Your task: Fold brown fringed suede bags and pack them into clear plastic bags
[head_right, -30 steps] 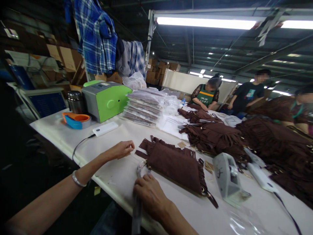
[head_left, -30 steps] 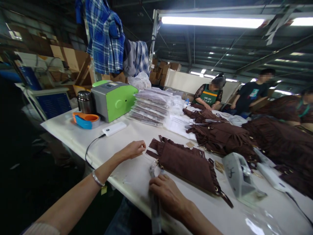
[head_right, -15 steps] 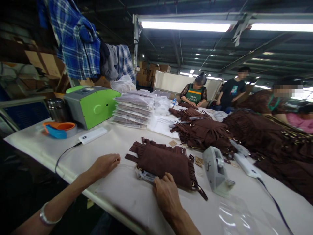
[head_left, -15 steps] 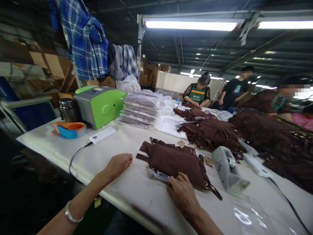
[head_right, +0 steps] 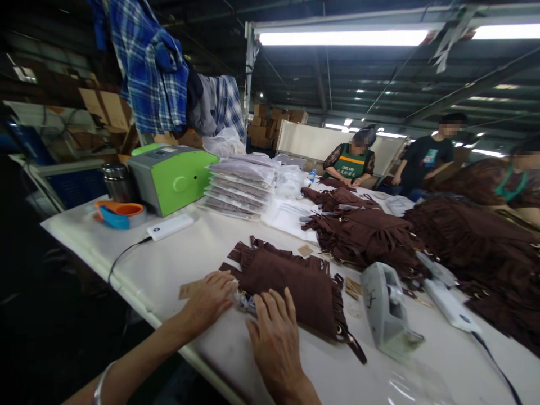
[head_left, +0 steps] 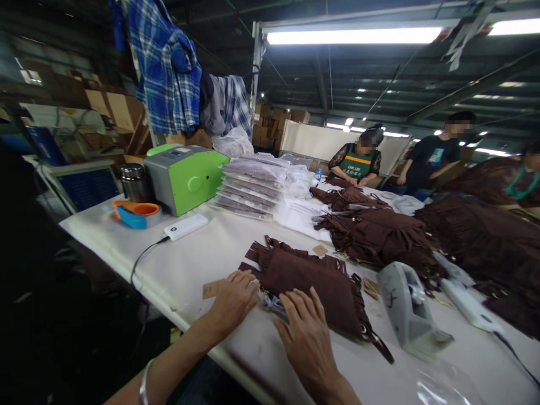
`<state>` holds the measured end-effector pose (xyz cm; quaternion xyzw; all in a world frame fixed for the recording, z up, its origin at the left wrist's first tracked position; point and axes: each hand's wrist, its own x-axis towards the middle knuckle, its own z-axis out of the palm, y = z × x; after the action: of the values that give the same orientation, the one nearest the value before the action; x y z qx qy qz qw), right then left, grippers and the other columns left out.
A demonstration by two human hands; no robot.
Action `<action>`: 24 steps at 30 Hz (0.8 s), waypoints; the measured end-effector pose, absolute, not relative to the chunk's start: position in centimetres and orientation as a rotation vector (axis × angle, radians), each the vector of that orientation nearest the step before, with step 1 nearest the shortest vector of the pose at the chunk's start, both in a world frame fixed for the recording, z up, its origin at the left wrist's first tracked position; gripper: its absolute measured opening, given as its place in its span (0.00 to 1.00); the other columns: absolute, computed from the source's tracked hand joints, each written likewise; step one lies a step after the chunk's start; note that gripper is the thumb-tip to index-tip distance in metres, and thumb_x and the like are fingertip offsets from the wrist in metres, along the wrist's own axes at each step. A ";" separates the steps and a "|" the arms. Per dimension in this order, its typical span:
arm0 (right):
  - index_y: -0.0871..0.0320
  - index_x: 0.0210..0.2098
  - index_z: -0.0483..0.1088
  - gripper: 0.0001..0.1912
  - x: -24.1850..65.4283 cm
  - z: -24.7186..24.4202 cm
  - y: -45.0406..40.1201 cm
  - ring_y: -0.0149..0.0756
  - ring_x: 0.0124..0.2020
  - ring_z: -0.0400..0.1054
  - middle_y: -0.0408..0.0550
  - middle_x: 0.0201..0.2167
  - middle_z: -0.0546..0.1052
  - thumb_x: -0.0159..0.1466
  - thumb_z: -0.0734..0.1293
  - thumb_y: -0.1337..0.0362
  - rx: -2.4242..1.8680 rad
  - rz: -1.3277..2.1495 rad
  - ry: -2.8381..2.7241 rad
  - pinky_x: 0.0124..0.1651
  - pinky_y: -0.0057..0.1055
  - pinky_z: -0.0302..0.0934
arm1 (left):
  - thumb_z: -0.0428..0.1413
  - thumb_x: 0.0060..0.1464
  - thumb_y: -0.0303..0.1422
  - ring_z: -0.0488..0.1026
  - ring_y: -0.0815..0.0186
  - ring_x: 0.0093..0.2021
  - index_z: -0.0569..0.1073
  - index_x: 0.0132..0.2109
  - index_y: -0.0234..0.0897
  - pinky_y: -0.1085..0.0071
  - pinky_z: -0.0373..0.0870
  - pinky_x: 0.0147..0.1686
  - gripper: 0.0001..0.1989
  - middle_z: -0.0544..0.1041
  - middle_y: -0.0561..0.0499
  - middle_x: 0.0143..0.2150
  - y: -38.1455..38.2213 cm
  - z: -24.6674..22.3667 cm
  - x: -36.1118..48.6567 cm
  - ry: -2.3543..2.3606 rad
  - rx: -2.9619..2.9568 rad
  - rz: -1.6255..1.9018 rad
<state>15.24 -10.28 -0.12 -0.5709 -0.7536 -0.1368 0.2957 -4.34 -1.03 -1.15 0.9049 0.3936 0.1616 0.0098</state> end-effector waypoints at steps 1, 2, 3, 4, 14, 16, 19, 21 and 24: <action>0.55 0.55 0.67 0.22 14.7 -0.5 -9.8 0.46 0.56 0.63 0.51 0.53 0.74 0.62 0.67 0.59 -1.518 -0.353 -2.019 0.67 0.48 0.41 | 0.55 0.57 0.27 0.68 0.55 0.52 0.69 0.50 0.37 0.56 0.61 0.53 0.13 0.74 0.45 0.50 -1.1 -1.4 -3.8 1.258 2.804 0.456; 0.56 0.57 0.65 0.26 14.2 -1.0 -9.2 0.48 0.59 0.60 0.52 0.57 0.71 0.61 0.68 0.57 -1.530 -0.330 -2.042 0.66 0.49 0.42 | 0.54 0.58 0.26 0.70 0.55 0.49 0.70 0.49 0.36 0.57 0.63 0.50 0.11 0.75 0.45 0.47 -1.1 -1.5 -3.5 1.285 2.790 0.410; 0.57 0.58 0.65 0.27 14.0 -1.6 -8.6 0.49 0.60 0.59 0.52 0.59 0.69 0.60 0.68 0.56 -1.554 -0.293 -2.069 0.66 0.49 0.43 | 0.53 0.58 0.25 0.70 0.56 0.47 0.70 0.48 0.36 0.58 0.63 0.48 0.11 0.75 0.46 0.45 -1.2 -1.6 -3.3 1.304 2.785 0.371; 0.57 0.57 0.66 0.27 13.8 -2.1 -8.0 0.49 0.60 0.60 0.52 0.59 0.69 0.60 0.69 0.57 -1.584 -0.245 -2.093 0.65 0.48 0.45 | 0.51 0.58 0.24 0.71 0.56 0.45 0.70 0.48 0.36 0.59 0.64 0.46 0.11 0.75 0.46 0.44 -1.2 -1.7 -3.3 1.314 2.789 0.341; 0.53 0.50 0.70 0.16 14.7 -2.6 -6.0 0.45 0.45 0.67 0.48 0.44 0.77 0.62 0.68 0.66 -1.618 -0.019 -2.090 0.48 0.40 0.59 | 0.52 0.56 0.30 0.72 0.60 0.46 0.74 0.43 0.40 0.64 0.64 0.49 0.08 0.76 0.49 0.44 -1.5 0.5 -5.1 1.204 2.126 0.729; 0.54 0.49 0.71 0.14 14.6 -3.0 -5.8 0.44 0.42 0.66 0.48 0.40 0.77 0.63 0.67 0.67 -1.605 -0.056 -2.107 0.45 0.39 0.58 | 0.54 0.55 0.34 0.73 0.60 0.46 0.73 0.44 0.39 0.65 0.66 0.49 0.10 0.77 0.48 0.44 -1.4 0.4 -4.3 1.132 1.739 0.870; 0.57 0.49 0.69 0.14 14.8 -3.7 -5.5 0.44 0.40 0.65 0.50 0.39 0.75 0.63 0.65 0.71 -1.553 -0.161 -2.147 0.44 0.40 0.58 | 0.58 0.51 0.36 0.74 0.60 0.46 0.73 0.43 0.36 0.65 0.67 0.51 0.13 0.78 0.46 0.42 -1.8 -0.5 -3.1 0.958 1.098 0.989; 0.58 0.51 0.68 0.18 15.0 -4.0 -5.4 0.44 0.40 0.65 0.50 0.41 0.75 0.62 0.63 0.75 -1.489 -0.236 -2.193 0.44 0.39 0.59 | 0.62 0.47 0.34 0.74 0.61 0.47 0.74 0.39 0.35 0.66 0.67 0.53 0.12 0.78 0.46 0.41 -2.1 -1.2 -2.6 0.837 0.788 1.043; 0.59 0.54 0.65 0.25 15.2 -4.1 -5.2 0.43 0.40 0.66 0.50 0.41 0.75 0.59 0.60 0.81 -1.403 -0.357 -2.249 0.44 0.38 0.59 | 0.62 0.47 0.27 0.76 0.64 0.45 0.74 0.35 0.35 0.69 0.67 0.53 0.06 0.79 0.46 0.39 -2.4 -1.5 -2.2 0.774 0.535 1.077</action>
<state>15.23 -5.25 -4.06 -0.5103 -0.8181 -0.1297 0.2312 -2.19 -2.42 -1.48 0.2454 0.3549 0.4939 0.7549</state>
